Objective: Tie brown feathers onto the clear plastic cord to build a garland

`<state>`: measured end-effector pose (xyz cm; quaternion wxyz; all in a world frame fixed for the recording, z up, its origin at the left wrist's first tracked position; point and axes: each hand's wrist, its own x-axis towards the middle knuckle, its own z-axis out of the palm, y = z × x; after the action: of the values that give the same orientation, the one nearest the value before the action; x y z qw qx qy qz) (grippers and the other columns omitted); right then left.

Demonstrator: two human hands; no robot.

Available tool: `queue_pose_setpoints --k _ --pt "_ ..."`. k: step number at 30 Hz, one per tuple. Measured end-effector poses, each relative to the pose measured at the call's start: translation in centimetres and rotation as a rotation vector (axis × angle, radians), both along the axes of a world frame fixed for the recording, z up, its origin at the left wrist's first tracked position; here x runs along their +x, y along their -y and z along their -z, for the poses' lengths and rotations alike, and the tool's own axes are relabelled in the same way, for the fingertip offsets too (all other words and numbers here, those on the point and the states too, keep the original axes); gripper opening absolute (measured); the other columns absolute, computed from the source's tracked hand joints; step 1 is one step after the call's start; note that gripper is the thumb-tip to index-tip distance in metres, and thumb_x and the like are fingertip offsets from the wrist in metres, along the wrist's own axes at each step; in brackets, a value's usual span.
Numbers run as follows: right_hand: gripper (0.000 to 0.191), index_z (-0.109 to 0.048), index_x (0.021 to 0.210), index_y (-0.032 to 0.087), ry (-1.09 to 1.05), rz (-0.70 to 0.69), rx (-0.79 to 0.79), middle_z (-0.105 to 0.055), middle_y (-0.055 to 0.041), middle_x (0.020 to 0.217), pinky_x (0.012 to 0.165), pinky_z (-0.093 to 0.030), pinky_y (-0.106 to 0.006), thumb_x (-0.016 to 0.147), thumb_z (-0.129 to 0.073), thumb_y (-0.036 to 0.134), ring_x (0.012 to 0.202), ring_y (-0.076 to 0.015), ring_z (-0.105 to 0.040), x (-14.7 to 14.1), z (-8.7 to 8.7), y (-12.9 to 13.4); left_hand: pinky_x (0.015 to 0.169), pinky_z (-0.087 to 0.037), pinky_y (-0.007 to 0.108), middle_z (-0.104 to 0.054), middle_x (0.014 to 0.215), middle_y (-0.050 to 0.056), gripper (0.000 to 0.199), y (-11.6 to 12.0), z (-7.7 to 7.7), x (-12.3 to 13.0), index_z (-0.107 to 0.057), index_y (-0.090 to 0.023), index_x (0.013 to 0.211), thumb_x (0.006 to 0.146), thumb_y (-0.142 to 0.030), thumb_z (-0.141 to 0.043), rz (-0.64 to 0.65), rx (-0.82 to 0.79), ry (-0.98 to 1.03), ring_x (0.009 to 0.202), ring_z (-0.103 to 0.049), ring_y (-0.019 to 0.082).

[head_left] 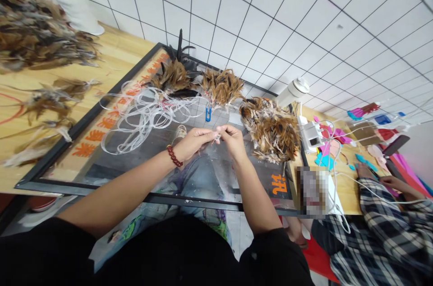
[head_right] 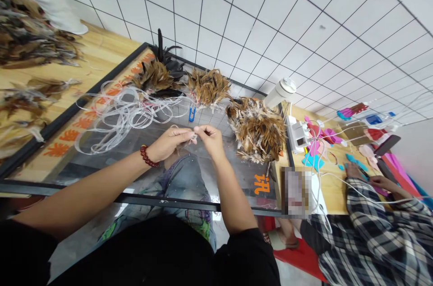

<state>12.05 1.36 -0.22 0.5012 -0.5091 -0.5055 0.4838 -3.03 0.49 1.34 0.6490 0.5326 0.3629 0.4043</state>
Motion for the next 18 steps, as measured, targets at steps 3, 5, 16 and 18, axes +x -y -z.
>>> queue_pose_setpoints --k 3,5,16,18 --pt "0.038 -0.066 0.084 0.019 -0.036 0.033 0.033 -0.046 0.0054 0.051 0.051 -0.034 -0.023 0.076 -0.060 0.055 0.049 -0.0085 -0.040 0.0 0.0 0.3 0.051 -0.030 0.022 -0.053 0.075 0.001 0.027 -0.4 0.0 0.1 -0.068 -0.013 0.067 0.073 -0.040 -0.065 -0.127 -0.016 0.118 0.057 -0.041 0.007" --pt "0.041 -0.065 0.100 0.021 -0.056 -0.048 0.049 -0.051 0.0036 0.057 0.055 -0.038 -0.024 0.080 -0.056 0.055 0.053 -0.0100 -0.046 -0.1 -0.1 0.5 0.050 -0.030 0.022 -0.053 0.077 0.001 0.026 -0.7 0.1 0.0 -0.069 -0.014 0.068 0.074 -0.039 -0.064 -0.225 -0.023 0.116 0.057 -0.040 0.007" --pt "0.036 -0.065 0.070 0.017 0.121 -0.166 -0.041 -0.050 0.0051 0.051 0.048 -0.029 -0.021 0.073 -0.064 0.052 0.047 -0.0068 -0.037 -0.9 0.8 0.4 0.043 -0.022 0.020 -0.044 0.057 -0.004 0.018 -1.1 0.2 -0.2 -0.070 -0.013 0.072 0.066 -0.030 -0.072 -0.323 -0.185 0.238 0.047 -0.029 0.005" --pt "0.034 -0.062 0.068 0.017 0.129 -0.121 -0.046 -0.050 0.0050 0.053 0.050 -0.030 -0.021 0.071 -0.064 0.051 0.049 -0.0071 -0.038 -0.5 1.0 0.2 0.042 -0.022 0.018 -0.041 0.053 -0.004 0.019 -1.1 0.1 -0.4 -0.070 -0.011 0.074 0.063 -0.026 -0.075 -0.172 -0.306 0.301 0.046 -0.029 0.004"
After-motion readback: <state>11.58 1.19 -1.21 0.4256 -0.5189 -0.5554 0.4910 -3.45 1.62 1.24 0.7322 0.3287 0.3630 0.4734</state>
